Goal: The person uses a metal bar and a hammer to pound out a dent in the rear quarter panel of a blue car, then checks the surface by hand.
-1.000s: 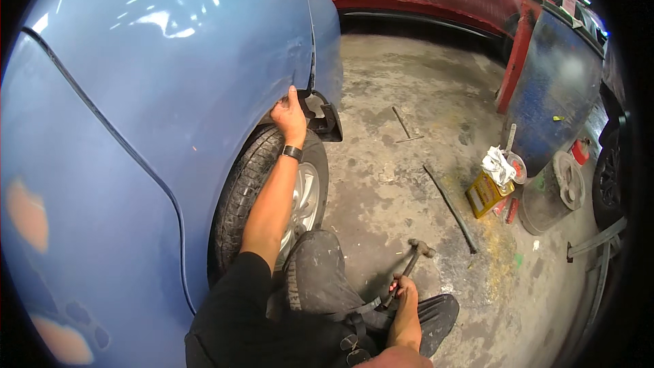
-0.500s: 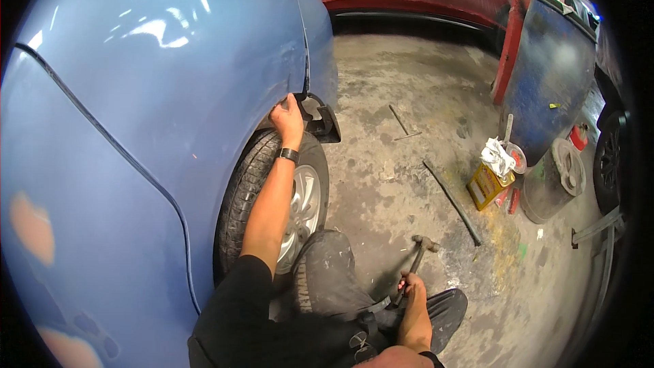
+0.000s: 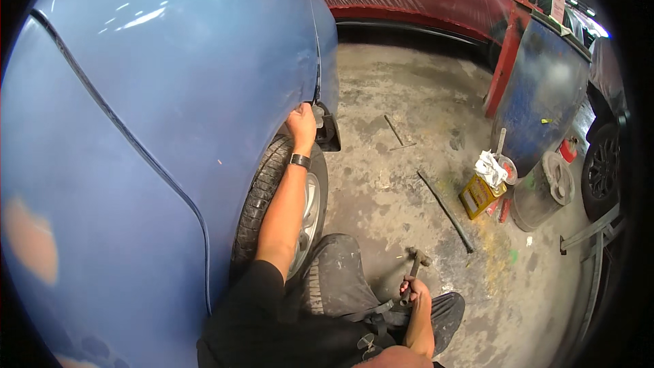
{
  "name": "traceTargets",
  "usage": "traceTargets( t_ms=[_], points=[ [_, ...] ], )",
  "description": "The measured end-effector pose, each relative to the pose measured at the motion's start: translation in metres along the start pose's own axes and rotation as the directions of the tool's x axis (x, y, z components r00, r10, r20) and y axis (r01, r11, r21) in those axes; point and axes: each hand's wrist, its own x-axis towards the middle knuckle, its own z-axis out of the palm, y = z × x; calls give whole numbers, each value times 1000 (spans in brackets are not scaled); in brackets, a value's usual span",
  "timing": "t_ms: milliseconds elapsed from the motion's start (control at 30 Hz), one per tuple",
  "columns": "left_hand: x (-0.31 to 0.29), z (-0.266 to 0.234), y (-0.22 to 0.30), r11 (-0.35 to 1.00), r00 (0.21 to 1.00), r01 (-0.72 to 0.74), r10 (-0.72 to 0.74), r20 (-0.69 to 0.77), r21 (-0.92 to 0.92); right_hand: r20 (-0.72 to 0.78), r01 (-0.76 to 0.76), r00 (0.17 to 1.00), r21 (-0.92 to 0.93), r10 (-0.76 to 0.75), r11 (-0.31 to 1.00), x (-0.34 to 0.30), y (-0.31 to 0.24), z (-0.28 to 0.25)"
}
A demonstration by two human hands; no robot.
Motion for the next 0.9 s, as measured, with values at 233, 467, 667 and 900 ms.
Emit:
traceTargets(
  t_ms=[233,467,667,900],
  points=[
    [-19,0,24,961,996,-87,75,-54,-263,127,19,991,189,-44,982,16,-20,-24],
    [-30,-13,44,952,991,-109,82,-105,-287,91,33,994,205,-53,978,-2,-15,2],
    [-23,-16,25,983,990,-104,116,77,-151,164,38,984,206,-72,978,19,0,-3],
    [-6,-7,14,987,980,-140,127,154,78,47,39,998,181,-49,983,18,7,4]
  ],
)
